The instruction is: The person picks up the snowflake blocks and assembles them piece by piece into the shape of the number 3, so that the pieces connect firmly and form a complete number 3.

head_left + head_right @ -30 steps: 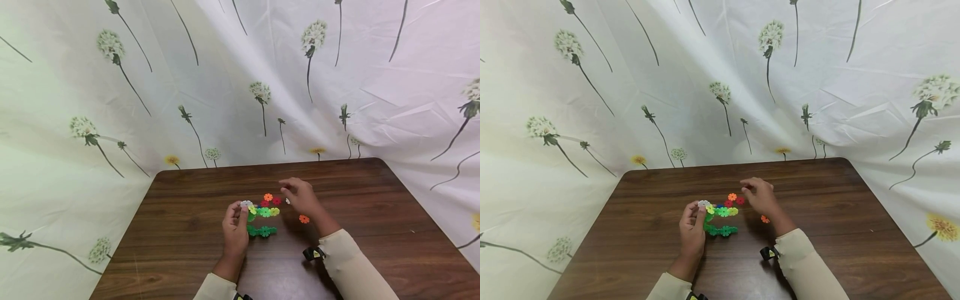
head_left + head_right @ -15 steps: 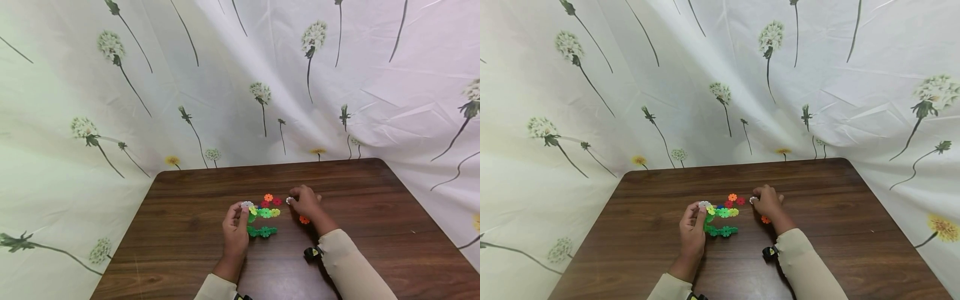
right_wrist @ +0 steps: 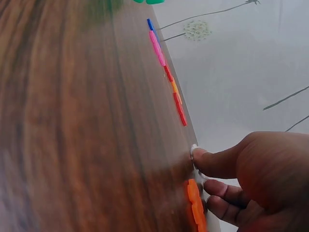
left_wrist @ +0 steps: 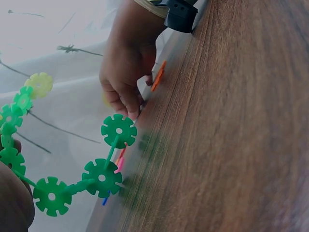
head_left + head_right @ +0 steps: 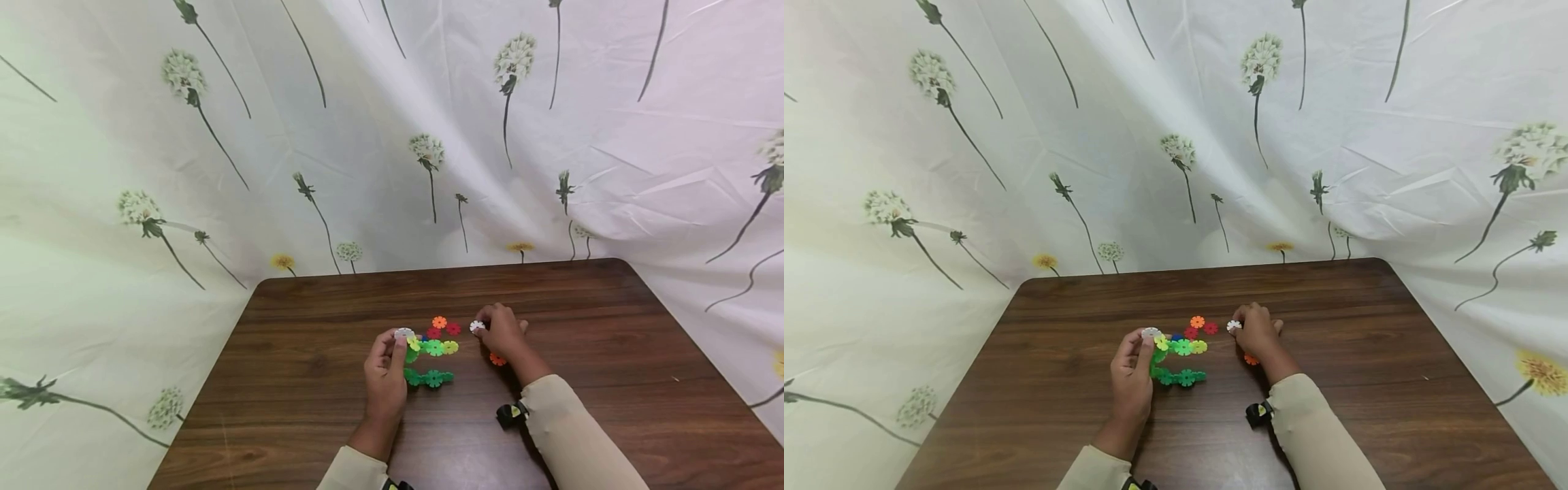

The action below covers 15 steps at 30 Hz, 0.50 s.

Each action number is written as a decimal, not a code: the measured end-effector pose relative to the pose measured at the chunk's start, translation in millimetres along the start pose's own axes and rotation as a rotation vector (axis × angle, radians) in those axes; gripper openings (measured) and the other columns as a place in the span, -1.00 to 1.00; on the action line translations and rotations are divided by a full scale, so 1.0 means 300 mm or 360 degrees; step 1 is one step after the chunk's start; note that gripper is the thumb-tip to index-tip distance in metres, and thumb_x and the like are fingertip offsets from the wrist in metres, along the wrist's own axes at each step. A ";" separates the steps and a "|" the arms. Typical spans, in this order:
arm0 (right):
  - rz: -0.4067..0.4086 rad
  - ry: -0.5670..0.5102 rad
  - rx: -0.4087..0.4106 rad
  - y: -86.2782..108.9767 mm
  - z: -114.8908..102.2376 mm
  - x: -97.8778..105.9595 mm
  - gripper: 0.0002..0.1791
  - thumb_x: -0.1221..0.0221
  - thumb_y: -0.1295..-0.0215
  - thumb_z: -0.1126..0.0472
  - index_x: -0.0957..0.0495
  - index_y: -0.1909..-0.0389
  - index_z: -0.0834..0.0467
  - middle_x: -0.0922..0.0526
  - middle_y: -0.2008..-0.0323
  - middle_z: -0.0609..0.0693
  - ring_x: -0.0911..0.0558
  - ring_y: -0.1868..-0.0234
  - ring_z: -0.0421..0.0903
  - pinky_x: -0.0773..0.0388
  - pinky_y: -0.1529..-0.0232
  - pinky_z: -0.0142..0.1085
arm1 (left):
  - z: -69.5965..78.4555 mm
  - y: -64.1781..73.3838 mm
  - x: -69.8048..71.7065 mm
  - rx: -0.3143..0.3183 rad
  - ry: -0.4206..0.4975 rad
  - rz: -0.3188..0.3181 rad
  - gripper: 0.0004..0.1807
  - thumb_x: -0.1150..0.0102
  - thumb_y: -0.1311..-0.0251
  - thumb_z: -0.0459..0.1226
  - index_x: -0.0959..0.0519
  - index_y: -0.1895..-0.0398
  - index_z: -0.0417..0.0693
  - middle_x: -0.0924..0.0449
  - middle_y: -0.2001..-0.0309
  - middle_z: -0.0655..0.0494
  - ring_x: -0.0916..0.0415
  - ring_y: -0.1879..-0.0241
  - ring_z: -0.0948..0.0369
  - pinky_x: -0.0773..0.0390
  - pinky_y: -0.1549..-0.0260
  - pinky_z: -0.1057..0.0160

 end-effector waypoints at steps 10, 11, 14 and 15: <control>0.0006 -0.0047 0.0057 -0.001 -0.012 0.005 -0.85 -0.38 -0.49 0.22 -0.70 0.00 0.11 -0.73 0.22 0.07 -0.65 0.14 0.06 -0.14 -0.18 0.25 | -0.005 -0.003 -0.002 0.0005 -0.0011 -0.0017 -0.74 -0.08 -0.70 -0.24 -0.63 -0.18 -0.21 -0.70 -0.03 -0.13 -0.58 0.11 0.30 -0.62 0.17 0.41; 0.0005 -0.0051 0.0072 -0.001 -0.015 0.006 -0.83 -0.37 -0.51 0.22 -0.71 -0.04 0.12 -0.74 0.19 0.08 -0.66 0.11 0.08 -0.14 -0.19 0.25 | -0.006 -0.003 -0.002 0.0007 -0.0016 -0.0016 -0.74 -0.08 -0.70 -0.23 -0.63 -0.18 -0.20 -0.70 -0.03 -0.13 -0.58 0.11 0.30 -0.62 0.18 0.41; 0.0011 -0.0075 0.0133 0.002 -0.030 0.014 -0.77 -0.33 -0.54 0.22 -0.73 -0.12 0.14 -0.78 0.11 0.10 -0.69 0.02 0.12 -0.16 -0.18 0.25 | -0.006 -0.003 -0.002 0.0007 -0.0020 -0.0016 -0.74 -0.08 -0.70 -0.23 -0.63 -0.18 -0.20 -0.71 -0.03 -0.11 -0.59 0.10 0.30 -0.62 0.18 0.41; 0.0014 -0.0094 0.0158 0.004 -0.040 0.019 -0.76 -0.32 -0.55 0.22 -0.73 -0.14 0.15 -0.78 0.09 0.10 -0.69 0.01 0.13 -0.18 -0.16 0.23 | -0.005 -0.003 -0.003 0.0005 -0.0015 -0.0018 -0.74 -0.08 -0.70 -0.23 -0.63 -0.18 -0.20 -0.71 -0.03 -0.10 -0.59 0.10 0.30 -0.63 0.17 0.41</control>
Point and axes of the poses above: each hand's wrist, its own y-axis away from the middle knuckle, its own x-axis out of the back of the hand, z = x × y, the point moved 8 cm from there along -y, towards the middle knuckle
